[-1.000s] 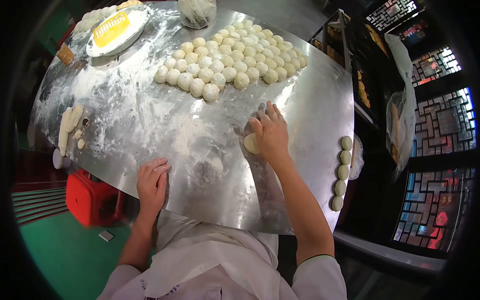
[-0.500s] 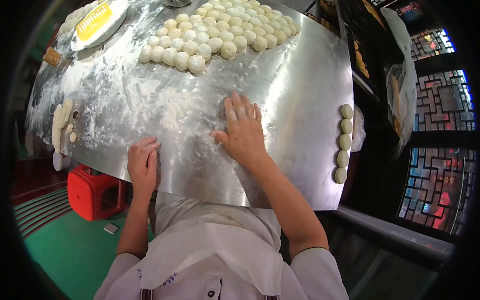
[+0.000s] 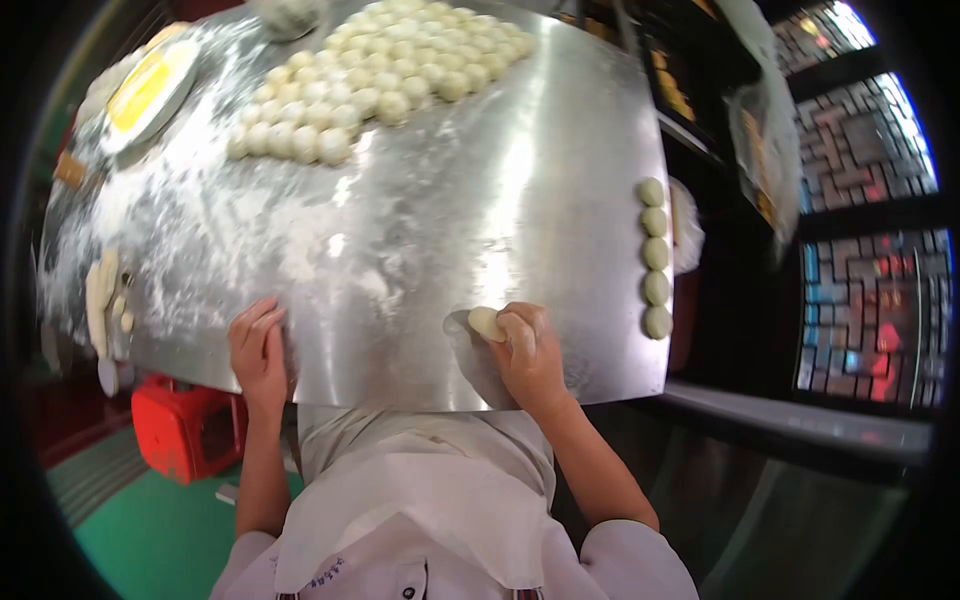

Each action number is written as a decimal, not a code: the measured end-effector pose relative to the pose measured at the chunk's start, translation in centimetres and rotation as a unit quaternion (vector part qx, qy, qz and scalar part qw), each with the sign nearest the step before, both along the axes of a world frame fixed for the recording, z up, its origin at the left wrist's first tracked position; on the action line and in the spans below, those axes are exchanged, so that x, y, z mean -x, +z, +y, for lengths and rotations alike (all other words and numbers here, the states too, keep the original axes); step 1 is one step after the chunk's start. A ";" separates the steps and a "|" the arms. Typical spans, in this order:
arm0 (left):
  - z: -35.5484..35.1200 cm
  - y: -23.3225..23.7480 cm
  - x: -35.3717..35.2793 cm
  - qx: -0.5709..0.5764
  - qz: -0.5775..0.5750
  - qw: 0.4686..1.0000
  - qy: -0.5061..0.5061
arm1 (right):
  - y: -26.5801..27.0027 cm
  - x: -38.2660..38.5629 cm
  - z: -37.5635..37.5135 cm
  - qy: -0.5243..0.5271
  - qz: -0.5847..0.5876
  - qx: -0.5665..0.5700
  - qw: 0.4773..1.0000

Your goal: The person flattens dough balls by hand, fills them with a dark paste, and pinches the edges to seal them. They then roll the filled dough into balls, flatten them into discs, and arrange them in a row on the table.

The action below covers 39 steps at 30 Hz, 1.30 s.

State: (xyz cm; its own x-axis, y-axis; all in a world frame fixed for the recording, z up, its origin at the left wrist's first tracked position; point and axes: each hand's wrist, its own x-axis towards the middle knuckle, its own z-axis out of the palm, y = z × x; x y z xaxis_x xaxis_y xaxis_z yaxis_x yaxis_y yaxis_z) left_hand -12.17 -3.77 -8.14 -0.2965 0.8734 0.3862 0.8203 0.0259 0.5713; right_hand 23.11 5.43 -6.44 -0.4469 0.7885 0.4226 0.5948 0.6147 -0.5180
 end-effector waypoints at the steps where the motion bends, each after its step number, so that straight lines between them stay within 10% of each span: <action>1: -0.1 -0.6 0.3 0.000 0.001 1.000 -0.010 | 0.3 -2.0 -0.2 -0.032 -0.012 -0.015 0.999; 7: -0.2 -0.6 0.1 0.016 -0.007 0.999 -0.032 | 0.8 -16.0 -2.9 -0.338 -0.120 -0.077 0.930; 17: -0.5 -1.8 0.8 0.061 0.045 0.997 -0.022 | -1.7 -20.5 -5.6 -0.468 -0.003 0.043 0.883; 29: -0.4 -1.9 0.5 0.052 0.047 0.997 -0.014 | -0.6 -21.3 -4.1 -0.411 -0.064 -0.014 0.909; 39: 0.3 0.5 -0.6 0.031 0.022 0.999 0.007 | 0.7 2.1 9.3 -0.030 0.032 0.055 0.998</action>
State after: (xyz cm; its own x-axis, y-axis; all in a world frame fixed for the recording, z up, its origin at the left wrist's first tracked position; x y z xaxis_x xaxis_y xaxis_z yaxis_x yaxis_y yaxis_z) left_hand -11.61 -3.42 -7.59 -0.2935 0.8916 0.3449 0.8436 0.0717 0.5322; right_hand 21.06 14.73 -5.69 -0.3728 0.8561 0.3580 0.5929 0.5166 -0.6177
